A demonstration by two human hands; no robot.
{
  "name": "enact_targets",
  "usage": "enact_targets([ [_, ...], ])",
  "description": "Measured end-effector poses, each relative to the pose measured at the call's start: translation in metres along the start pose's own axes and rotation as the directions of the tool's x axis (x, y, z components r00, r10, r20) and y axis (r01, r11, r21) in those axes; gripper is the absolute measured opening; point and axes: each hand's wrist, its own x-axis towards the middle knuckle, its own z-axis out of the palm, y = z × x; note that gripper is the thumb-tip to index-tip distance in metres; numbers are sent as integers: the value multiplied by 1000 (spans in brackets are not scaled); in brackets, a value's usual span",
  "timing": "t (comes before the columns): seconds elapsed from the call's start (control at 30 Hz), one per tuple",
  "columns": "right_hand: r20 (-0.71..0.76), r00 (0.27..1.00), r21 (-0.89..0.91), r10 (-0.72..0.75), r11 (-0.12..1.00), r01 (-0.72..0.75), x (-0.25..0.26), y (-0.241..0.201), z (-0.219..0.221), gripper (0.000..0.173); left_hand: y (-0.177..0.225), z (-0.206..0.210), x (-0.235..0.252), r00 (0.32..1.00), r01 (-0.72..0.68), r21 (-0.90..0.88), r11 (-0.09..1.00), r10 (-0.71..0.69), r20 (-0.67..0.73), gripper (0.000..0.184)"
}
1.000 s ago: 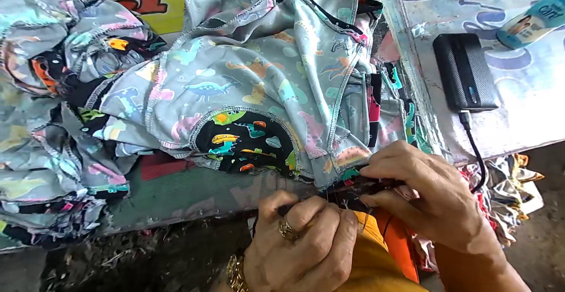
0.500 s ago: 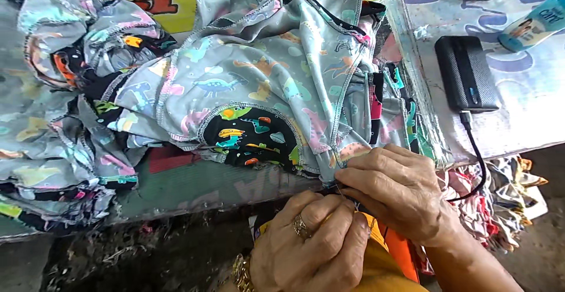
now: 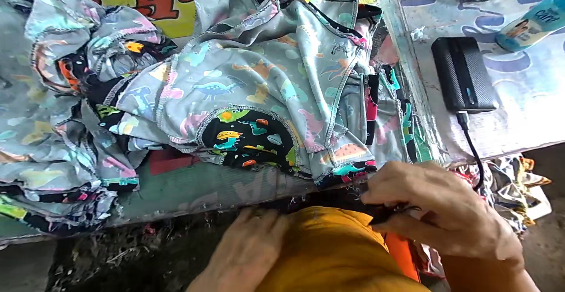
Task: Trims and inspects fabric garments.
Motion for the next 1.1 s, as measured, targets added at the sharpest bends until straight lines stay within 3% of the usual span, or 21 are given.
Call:
enact_targets([
  [0.03, -54, 998, -11, 9, 1000, -10, 1, 2, 2, 26, -3, 0, -4, 994, 34, 31, 999, -37, 102, 23],
  [0.07, -105, 994, -80, 17, 996, -25, 4, 4, 6, 29, -3, -1, -3, 995, 58, 26, 998, -60, 85, 26],
  [0.17, -168, 985, -378, 31, 921, -94, 16, 13, 23, 26, 16, -10, 25, 951, 63, -206, 977, -121, -283, 21],
  [0.27, -186, 982, -380, 29, 920, -99, 22, 20, 25, 14, 31, -12, 70, 839, 45, -237, 970, -165, -519, 18],
  [0.43, -225, 973, -165, 58, 982, -97, 25, 20, 8, 7, 31, -10, 106, 851, 111, -136, 984, -165, -499, 15],
  [0.6, -286, 952, -50, 110, 990, -130, 38, 18, 4, 7, 22, -18, 118, 821, 29, -456, 890, -281, -497, 13],
  [0.67, -299, 948, -1, 114, 993, -120, 46, 17, 4, 4, 20, -21, 123, 819, -67, -686, 724, -352, -452, 12],
  [0.73, -312, 944, 43, 110, 994, -101, 52, 18, 5, 4, 20, -23, 128, 810, -128, -865, 485, -452, -374, 10],
  [0.8, -339, 934, 49, 113, 994, -102, 55, 20, 4, 5, 19, -23, 131, 794, -155, -943, 294, -531, -296, 13],
  [0.87, -379, 918, 42, 118, 993, -110, 56, 24, 3, 6, 17, -22, 132, 784, -184, -964, 191, -563, -261, 18],
  [0.93, -420, 901, 7, 112, 993, -121, 56, 27, 2, 6, 17, -21, 132, 784, -202, -964, 173, -562, -265, 21],
  [1.1, -427, 903, -216, 45, 965, -150, 54, 25, -1, 13, 26, -16, 132, 781, -191, -927, 323, -521, -343, 24],
])
